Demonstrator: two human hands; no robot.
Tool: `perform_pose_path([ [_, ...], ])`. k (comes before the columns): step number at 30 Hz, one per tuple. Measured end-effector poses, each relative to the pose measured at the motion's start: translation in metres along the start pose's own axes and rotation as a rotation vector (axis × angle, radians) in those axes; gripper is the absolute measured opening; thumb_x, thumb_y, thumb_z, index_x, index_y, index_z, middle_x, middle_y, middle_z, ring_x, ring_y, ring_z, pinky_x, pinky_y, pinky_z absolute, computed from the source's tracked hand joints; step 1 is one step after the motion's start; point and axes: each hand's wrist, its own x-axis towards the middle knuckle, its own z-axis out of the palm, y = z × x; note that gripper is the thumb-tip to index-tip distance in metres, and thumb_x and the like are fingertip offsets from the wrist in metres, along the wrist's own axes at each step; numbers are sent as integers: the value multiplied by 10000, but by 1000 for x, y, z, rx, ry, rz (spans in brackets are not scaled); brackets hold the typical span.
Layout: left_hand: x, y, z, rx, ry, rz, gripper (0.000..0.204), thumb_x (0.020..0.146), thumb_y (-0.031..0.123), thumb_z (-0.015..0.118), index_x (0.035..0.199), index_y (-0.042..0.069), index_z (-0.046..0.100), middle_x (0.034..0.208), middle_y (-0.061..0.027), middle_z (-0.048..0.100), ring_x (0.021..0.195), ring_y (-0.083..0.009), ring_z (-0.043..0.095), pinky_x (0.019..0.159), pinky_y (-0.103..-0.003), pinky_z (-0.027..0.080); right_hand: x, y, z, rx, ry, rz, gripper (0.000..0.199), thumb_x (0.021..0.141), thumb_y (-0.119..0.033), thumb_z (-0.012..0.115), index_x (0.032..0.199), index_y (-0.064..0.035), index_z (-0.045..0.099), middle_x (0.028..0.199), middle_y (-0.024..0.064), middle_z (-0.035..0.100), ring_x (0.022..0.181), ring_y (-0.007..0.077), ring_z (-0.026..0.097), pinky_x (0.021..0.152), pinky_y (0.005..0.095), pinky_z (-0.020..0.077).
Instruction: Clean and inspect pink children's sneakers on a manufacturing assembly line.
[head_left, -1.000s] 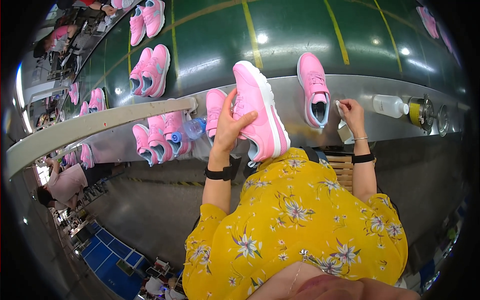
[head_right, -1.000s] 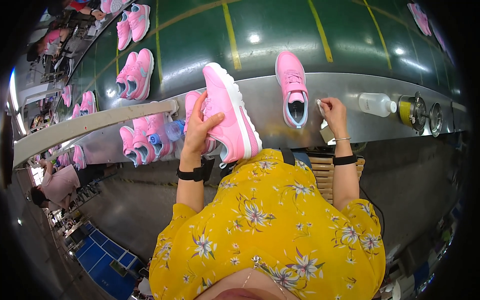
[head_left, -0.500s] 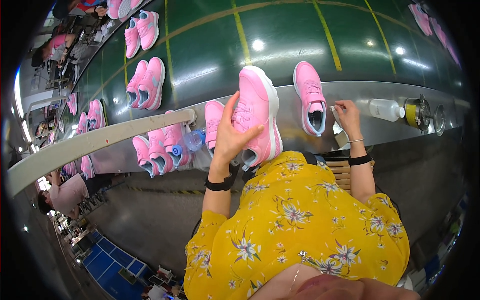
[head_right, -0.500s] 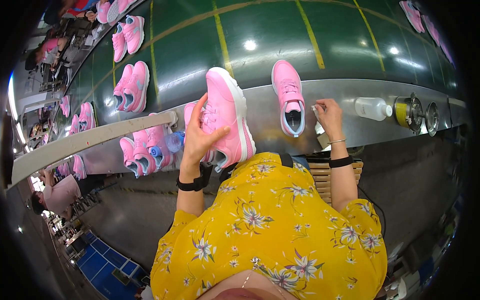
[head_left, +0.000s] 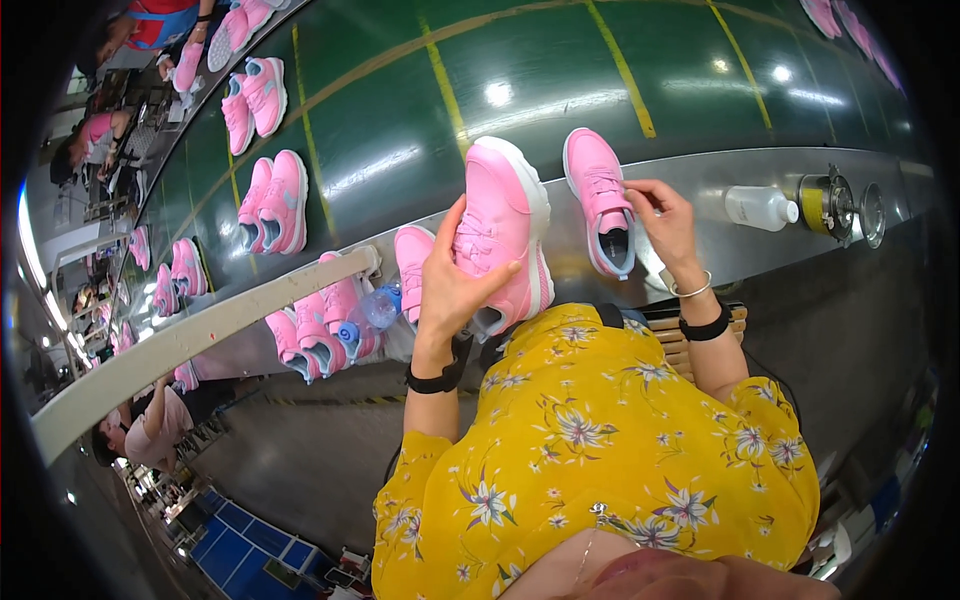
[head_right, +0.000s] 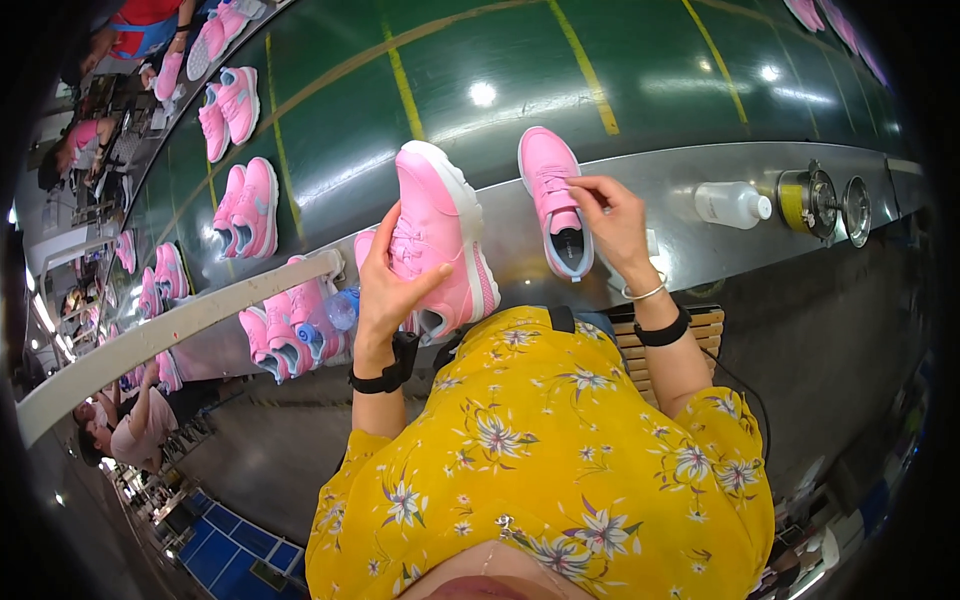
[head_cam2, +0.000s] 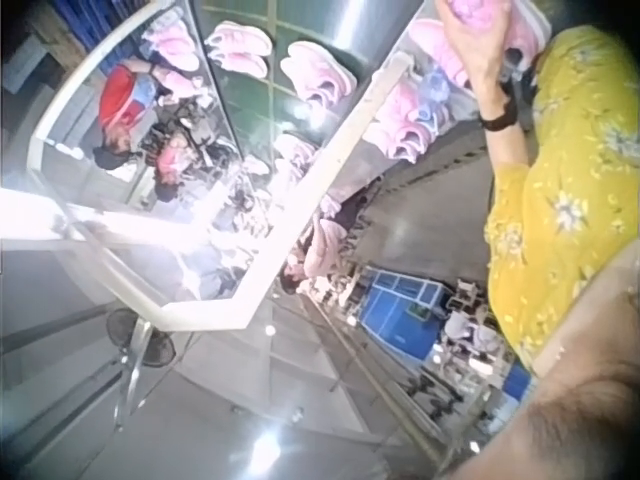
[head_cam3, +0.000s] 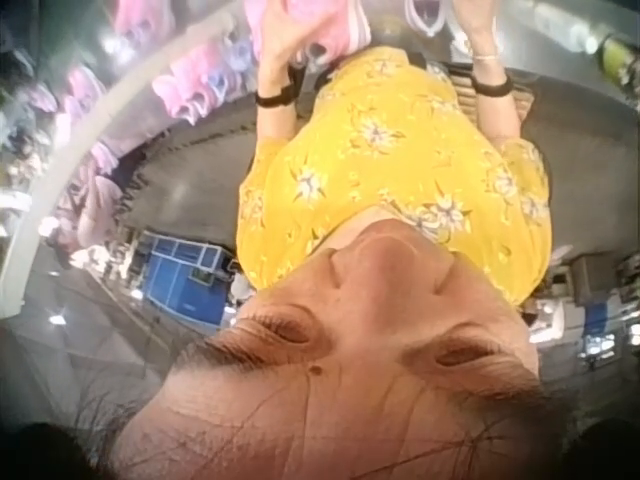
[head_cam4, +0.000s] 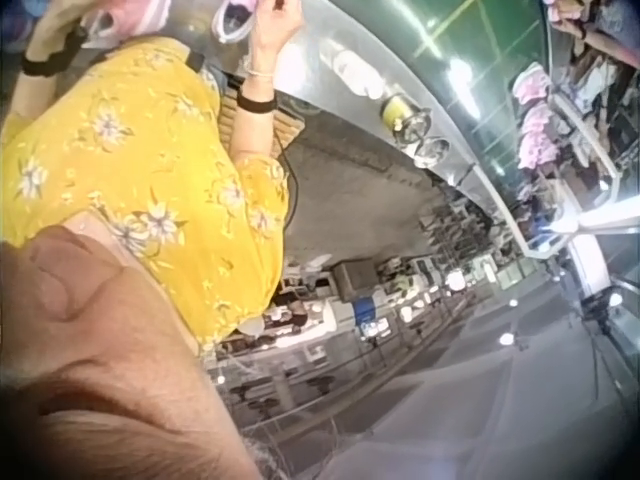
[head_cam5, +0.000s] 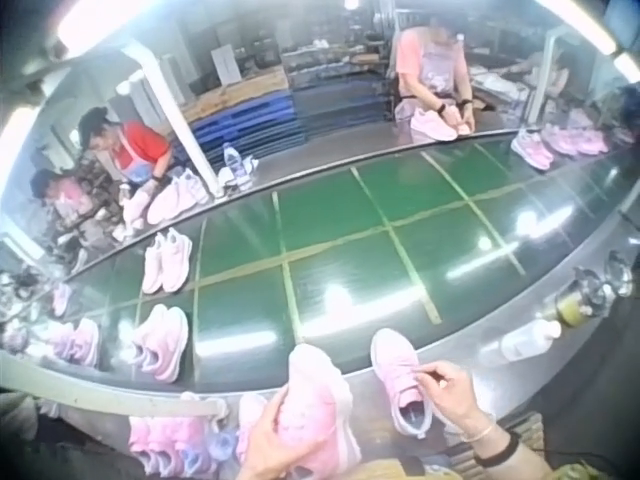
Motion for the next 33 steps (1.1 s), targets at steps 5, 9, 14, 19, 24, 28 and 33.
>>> perform_pose_path([
  [5, 2, 1, 2, -38, 5, -62, 882, 692, 83, 856, 1455, -19, 426, 1321, -155, 585, 1189, -222, 594, 1030, -356, 472, -1, -11, 9, -154, -132, -79, 144, 891, -62, 694, 1024, -19, 729, 896, 82, 700, 748, 148, 616, 686, 276, 493],
  [9, 2, 4, 3, -37, 19, -100, 875, 704, 88, 857, 1453, -28, 421, 1316, -158, 584, 1180, -226, 599, 1019, -352, 482, -7, 43, -9, -467, 22, -195, 174, 856, -78, 691, 1027, -52, 706, 990, 121, 669, 921, 295, 621, 823, 381, 493],
  [14, 5, -8, 4, -28, 13, -150, 886, 713, 113, 864, 1459, -34, 409, 1317, -171, 582, 1178, -234, 600, 1009, -351, 489, -32, 102, -42, -766, 23, -162, 254, 856, -109, 693, 1107, -89, 662, 1139, 122, 622, 1068, 344, 563, 934, 442, 434],
  [19, 9, -32, 6, -62, 14, -190, 857, 744, 135, 854, 1446, -61, 403, 1295, -194, 589, 1147, -232, 614, 981, -347, 504, -43, 113, -48, -746, 5, -156, 256, 849, -112, 710, 1099, -86, 663, 1131, 131, 618, 1071, 344, 562, 908, 423, 454],
  [24, 12, -43, 13, -69, 47, -264, 850, 751, 141, 851, 1440, -70, 401, 1272, -190, 601, 1113, -225, 626, 947, -342, 519, -47, 131, -49, -707, 33, -202, 207, 834, -87, 722, 1038, -73, 694, 1035, 124, 654, 1001, 336, 594, 902, 417, 466],
  [28, 10, -64, 19, -157, 113, -313, 859, 737, 191, 863, 1418, -75, 411, 1236, -210, 622, 1069, -228, 650, 892, -321, 539, -35, 115, -39, -500, 218, -133, 164, 843, -44, 712, 1007, -51, 713, 956, 109, 678, 867, 298, 643, 806, 359, 508],
  [33, 3, -120, 25, -107, 160, -368, 851, 751, 166, 852, 1425, -91, 401, 1239, -190, 618, 1067, -222, 646, 906, -326, 535, -12, 20, 9, -329, 127, -115, 178, 855, -10, 685, 1028, -41, 711, 966, 96, 677, 852, 258, 660, 758, 319, 518],
])
